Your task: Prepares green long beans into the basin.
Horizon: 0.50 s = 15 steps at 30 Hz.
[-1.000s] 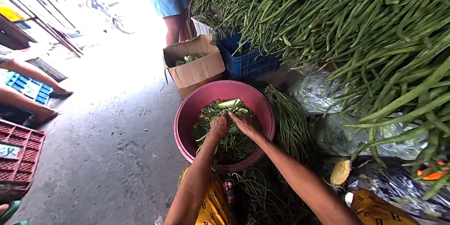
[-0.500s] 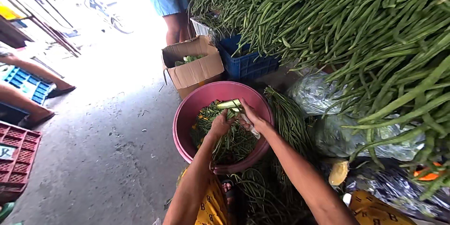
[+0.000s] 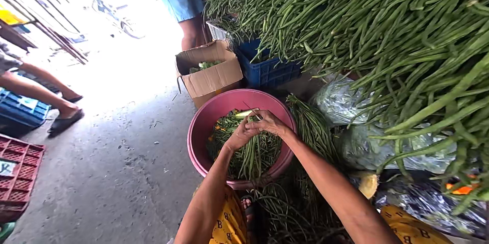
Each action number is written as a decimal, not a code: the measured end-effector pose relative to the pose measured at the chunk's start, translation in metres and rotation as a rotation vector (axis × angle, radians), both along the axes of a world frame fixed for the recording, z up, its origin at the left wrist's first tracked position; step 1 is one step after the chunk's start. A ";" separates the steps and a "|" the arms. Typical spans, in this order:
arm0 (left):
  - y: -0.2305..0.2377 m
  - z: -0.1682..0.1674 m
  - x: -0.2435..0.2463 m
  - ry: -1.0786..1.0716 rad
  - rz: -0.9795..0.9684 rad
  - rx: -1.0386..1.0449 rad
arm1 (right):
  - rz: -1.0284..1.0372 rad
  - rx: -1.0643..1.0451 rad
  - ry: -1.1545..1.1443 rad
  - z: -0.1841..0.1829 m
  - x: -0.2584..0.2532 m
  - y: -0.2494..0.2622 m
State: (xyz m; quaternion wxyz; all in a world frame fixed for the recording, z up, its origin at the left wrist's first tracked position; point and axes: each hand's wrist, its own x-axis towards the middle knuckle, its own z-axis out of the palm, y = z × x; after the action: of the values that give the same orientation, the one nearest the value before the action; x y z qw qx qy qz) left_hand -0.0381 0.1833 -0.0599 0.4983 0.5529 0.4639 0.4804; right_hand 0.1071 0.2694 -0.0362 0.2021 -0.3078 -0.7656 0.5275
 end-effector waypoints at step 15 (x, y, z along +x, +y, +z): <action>-0.006 0.011 -0.007 -0.208 -0.093 -0.461 | -0.205 -0.137 0.301 0.000 -0.002 0.000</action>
State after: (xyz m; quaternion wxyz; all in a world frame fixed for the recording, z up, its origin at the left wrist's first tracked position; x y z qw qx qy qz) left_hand -0.0450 0.1778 -0.0490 0.6778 0.3931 0.4813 0.3930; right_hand 0.1050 0.2695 -0.0358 0.3455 -0.3148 -0.6536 0.5952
